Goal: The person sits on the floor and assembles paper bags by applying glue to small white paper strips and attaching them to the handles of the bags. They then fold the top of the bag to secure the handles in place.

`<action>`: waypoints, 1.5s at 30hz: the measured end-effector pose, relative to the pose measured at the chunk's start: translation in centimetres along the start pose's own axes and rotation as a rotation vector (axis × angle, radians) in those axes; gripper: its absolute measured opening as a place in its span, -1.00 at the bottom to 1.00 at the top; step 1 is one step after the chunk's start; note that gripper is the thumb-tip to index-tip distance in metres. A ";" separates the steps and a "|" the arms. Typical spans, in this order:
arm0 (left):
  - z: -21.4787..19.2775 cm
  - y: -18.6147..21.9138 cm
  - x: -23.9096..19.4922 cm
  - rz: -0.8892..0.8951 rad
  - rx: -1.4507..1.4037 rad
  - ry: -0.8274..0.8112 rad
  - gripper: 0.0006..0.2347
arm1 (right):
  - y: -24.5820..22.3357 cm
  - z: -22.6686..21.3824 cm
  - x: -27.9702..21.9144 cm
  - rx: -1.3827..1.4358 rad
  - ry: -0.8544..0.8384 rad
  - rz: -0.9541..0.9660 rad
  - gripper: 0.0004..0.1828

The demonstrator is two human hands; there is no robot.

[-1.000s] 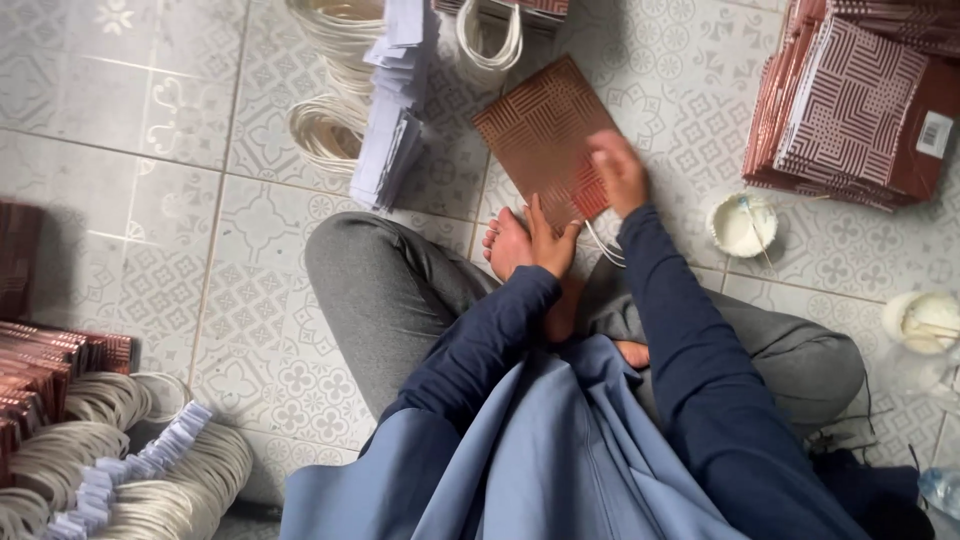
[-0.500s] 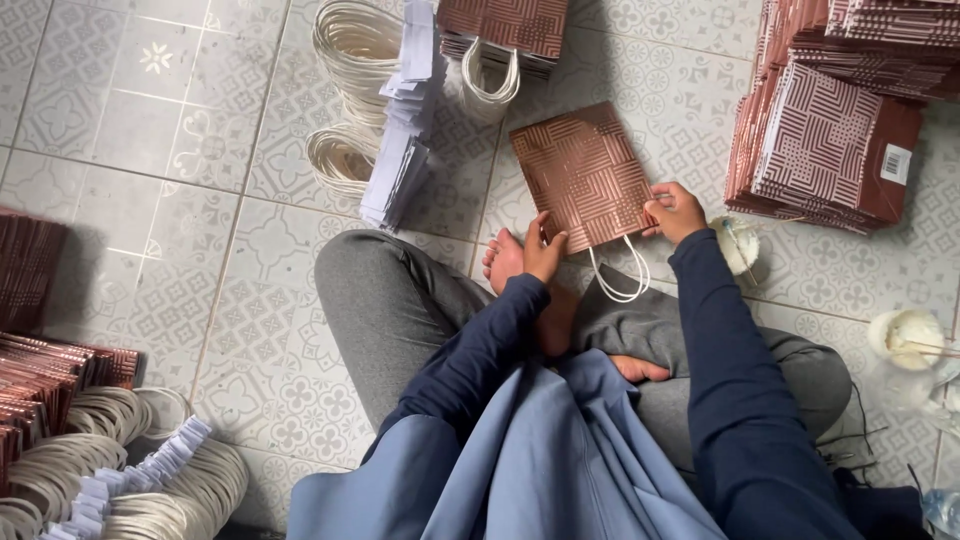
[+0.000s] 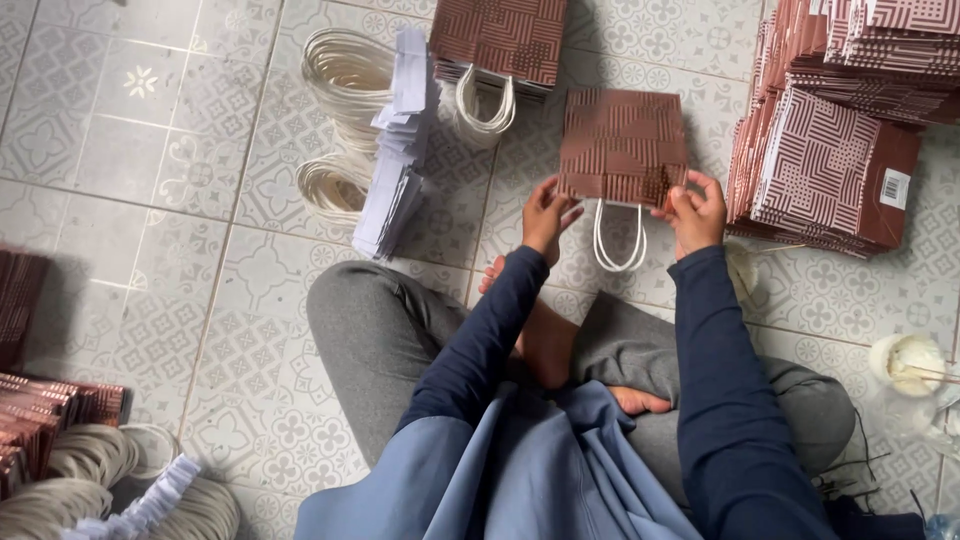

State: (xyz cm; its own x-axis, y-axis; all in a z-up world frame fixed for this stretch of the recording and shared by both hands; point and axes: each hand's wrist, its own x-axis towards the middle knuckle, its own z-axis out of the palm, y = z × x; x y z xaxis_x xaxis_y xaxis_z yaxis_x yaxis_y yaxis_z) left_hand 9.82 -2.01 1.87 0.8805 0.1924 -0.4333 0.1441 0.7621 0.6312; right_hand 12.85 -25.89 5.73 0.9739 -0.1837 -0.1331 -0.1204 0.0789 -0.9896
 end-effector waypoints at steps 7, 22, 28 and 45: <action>5.2 4.0 8.3 0.003 0.106 -0.087 -0.38 | 4.4 3.7 12.2 0.048 0.116 -0.057 -0.60; 5.4 2.6 14.7 0.110 0.523 -0.041 -0.47 | 7.9 7.3 17.5 -0.801 0.188 -0.148 -0.10; 7.6 2.3 7.6 0.244 0.655 -0.018 -0.37 | -7.6 3.5 6.9 -0.376 -0.068 -0.107 -0.31; 20.3 -16.1 -0.6 0.519 1.219 -0.722 -0.36 | 3.3 -37.6 6.0 -0.952 0.583 -0.347 -0.31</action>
State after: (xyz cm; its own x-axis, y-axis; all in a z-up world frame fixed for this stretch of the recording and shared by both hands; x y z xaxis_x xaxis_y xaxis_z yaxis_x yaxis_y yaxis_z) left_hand 16.18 -26.94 5.03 0.9243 -0.3416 0.1702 -0.2871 -0.3282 0.8999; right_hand 11.05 -63.57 -0.41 0.7771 -0.4923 0.3920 -0.2013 -0.7846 -0.5864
